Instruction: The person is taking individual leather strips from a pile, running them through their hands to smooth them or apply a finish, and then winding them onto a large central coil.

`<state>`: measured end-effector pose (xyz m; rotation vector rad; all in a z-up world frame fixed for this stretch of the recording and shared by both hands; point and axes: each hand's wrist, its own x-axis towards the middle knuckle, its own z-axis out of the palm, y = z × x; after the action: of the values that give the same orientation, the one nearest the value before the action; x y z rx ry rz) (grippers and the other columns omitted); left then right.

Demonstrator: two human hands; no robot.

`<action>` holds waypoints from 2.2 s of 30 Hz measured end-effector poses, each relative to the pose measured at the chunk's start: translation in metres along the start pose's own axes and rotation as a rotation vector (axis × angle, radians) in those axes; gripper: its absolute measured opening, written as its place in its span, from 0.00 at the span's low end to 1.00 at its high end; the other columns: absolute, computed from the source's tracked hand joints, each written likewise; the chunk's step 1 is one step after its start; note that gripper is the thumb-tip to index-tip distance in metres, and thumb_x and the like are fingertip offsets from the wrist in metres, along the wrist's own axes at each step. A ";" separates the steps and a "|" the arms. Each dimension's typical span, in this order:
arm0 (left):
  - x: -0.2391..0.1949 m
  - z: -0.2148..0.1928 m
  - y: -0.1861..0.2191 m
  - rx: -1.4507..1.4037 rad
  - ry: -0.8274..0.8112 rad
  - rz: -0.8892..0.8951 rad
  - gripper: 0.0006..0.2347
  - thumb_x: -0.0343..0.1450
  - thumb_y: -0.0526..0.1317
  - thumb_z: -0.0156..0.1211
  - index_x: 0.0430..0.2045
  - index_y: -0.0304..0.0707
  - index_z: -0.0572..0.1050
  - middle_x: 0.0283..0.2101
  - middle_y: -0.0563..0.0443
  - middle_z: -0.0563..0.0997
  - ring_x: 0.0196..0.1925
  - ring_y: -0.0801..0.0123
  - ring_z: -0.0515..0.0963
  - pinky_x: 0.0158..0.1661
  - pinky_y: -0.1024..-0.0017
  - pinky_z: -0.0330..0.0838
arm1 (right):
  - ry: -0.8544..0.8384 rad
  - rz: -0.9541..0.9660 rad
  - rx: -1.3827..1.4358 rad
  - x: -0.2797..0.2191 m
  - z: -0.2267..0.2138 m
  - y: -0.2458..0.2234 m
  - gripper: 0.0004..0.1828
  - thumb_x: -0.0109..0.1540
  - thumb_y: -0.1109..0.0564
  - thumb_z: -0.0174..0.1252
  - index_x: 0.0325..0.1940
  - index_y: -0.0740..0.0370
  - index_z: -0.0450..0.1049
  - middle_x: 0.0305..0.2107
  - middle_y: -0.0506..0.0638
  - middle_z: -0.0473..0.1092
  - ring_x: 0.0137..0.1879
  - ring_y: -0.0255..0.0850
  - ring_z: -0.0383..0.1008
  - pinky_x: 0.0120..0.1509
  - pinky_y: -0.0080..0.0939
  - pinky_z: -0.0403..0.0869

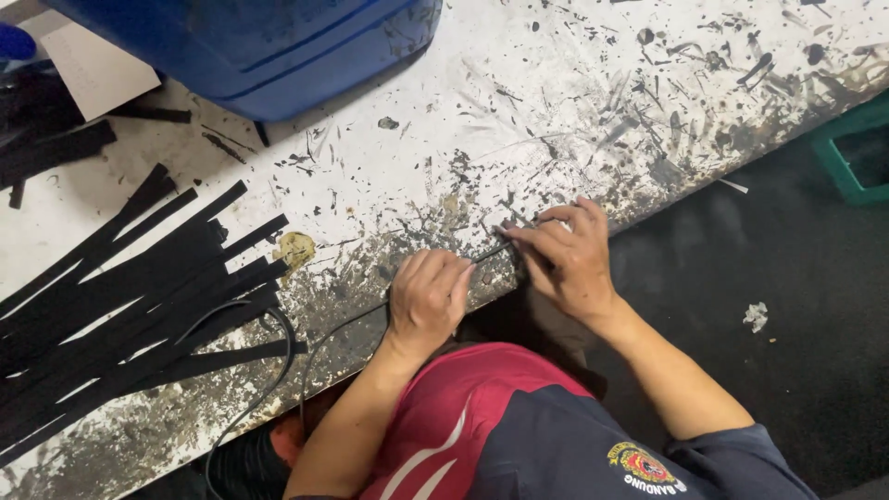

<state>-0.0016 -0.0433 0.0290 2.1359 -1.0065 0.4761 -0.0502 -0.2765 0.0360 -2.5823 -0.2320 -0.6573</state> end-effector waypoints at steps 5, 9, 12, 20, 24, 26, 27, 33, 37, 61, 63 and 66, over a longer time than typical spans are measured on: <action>-0.001 0.001 -0.001 0.008 0.006 0.002 0.02 0.71 0.34 0.65 0.29 0.36 0.81 0.27 0.51 0.75 0.28 0.56 0.78 0.31 0.65 0.72 | 0.019 0.014 -0.009 -0.002 0.003 -0.008 0.09 0.64 0.48 0.61 0.47 0.42 0.83 0.29 0.37 0.77 0.53 0.39 0.73 0.72 0.55 0.59; 0.003 -0.005 0.003 -0.001 -0.009 -0.007 0.03 0.72 0.34 0.64 0.29 0.36 0.81 0.27 0.50 0.74 0.28 0.55 0.77 0.31 0.65 0.71 | 0.019 0.004 0.067 -0.002 0.011 -0.022 0.09 0.64 0.51 0.60 0.45 0.44 0.84 0.28 0.39 0.77 0.53 0.41 0.71 0.74 0.57 0.57; -0.004 0.002 -0.001 -0.007 -0.007 -0.009 0.03 0.72 0.35 0.64 0.29 0.36 0.81 0.27 0.50 0.74 0.28 0.54 0.77 0.31 0.64 0.71 | 0.031 0.015 -0.009 -0.005 -0.003 0.012 0.11 0.65 0.50 0.60 0.49 0.45 0.84 0.29 0.41 0.77 0.52 0.42 0.71 0.73 0.55 0.59; -0.006 0.005 -0.004 0.004 -0.008 -0.012 0.04 0.72 0.36 0.64 0.28 0.37 0.81 0.27 0.50 0.75 0.29 0.55 0.78 0.32 0.65 0.72 | 0.103 0.033 -0.017 -0.005 -0.004 0.010 0.10 0.65 0.53 0.62 0.48 0.49 0.84 0.30 0.42 0.77 0.47 0.41 0.72 0.69 0.52 0.61; -0.010 0.010 -0.006 0.003 -0.003 -0.009 0.03 0.72 0.35 0.64 0.28 0.37 0.81 0.27 0.51 0.75 0.29 0.56 0.78 0.32 0.65 0.72 | 0.142 0.048 -0.031 -0.003 -0.016 0.022 0.09 0.66 0.55 0.63 0.49 0.52 0.84 0.29 0.43 0.76 0.44 0.43 0.71 0.64 0.50 0.65; -0.008 0.008 -0.006 -0.003 -0.002 -0.013 0.03 0.71 0.35 0.65 0.28 0.36 0.81 0.27 0.51 0.75 0.28 0.56 0.78 0.32 0.65 0.72 | 0.127 0.015 0.008 -0.002 -0.012 0.001 0.10 0.64 0.54 0.62 0.49 0.51 0.84 0.28 0.44 0.76 0.43 0.44 0.71 0.63 0.51 0.66; -0.007 0.007 -0.005 -0.009 -0.002 -0.015 0.03 0.71 0.35 0.65 0.28 0.36 0.81 0.27 0.51 0.75 0.28 0.56 0.77 0.31 0.65 0.71 | 0.114 -0.016 0.048 -0.002 -0.011 -0.010 0.11 0.63 0.54 0.62 0.49 0.49 0.84 0.28 0.44 0.75 0.42 0.45 0.70 0.63 0.52 0.67; -0.008 0.006 -0.006 -0.006 0.010 0.009 0.03 0.71 0.34 0.65 0.28 0.34 0.81 0.26 0.49 0.74 0.27 0.55 0.77 0.31 0.65 0.71 | 0.067 0.011 -0.160 -0.007 -0.018 0.042 0.10 0.63 0.54 0.61 0.48 0.46 0.84 0.28 0.41 0.73 0.42 0.43 0.69 0.56 0.47 0.65; -0.006 0.007 -0.003 0.034 0.049 0.047 0.02 0.72 0.33 0.64 0.29 0.35 0.81 0.28 0.50 0.75 0.28 0.56 0.77 0.31 0.66 0.72 | 0.061 0.006 -0.175 0.006 -0.021 0.045 0.11 0.65 0.56 0.61 0.49 0.47 0.84 0.30 0.40 0.73 0.45 0.42 0.69 0.56 0.47 0.64; -0.015 -0.090 0.036 -0.155 0.042 -0.292 0.07 0.69 0.37 0.70 0.37 0.37 0.83 0.33 0.46 0.79 0.34 0.49 0.83 0.35 0.59 0.78 | -0.367 -0.015 0.614 0.051 -0.057 -0.060 0.10 0.61 0.58 0.66 0.45 0.63 0.83 0.26 0.57 0.76 0.37 0.54 0.78 0.49 0.51 0.75; -0.022 -0.109 0.040 -0.169 0.048 -0.373 0.07 0.69 0.38 0.71 0.37 0.38 0.83 0.34 0.45 0.81 0.35 0.45 0.83 0.37 0.58 0.78 | -0.362 -0.023 0.617 0.051 -0.060 -0.059 0.10 0.61 0.58 0.66 0.46 0.62 0.83 0.27 0.56 0.76 0.38 0.54 0.78 0.52 0.52 0.74; -0.032 -0.132 0.046 -0.182 0.042 -0.426 0.08 0.67 0.36 0.72 0.37 0.38 0.83 0.33 0.44 0.82 0.34 0.45 0.84 0.36 0.58 0.78 | -0.379 -0.012 0.629 0.049 -0.062 -0.058 0.10 0.61 0.58 0.66 0.46 0.62 0.83 0.27 0.56 0.77 0.39 0.53 0.79 0.54 0.53 0.73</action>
<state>-0.0607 0.0503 0.1202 2.0871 -0.5239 0.2106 -0.0488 -0.2530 0.1308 -2.0651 -0.4880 -0.0594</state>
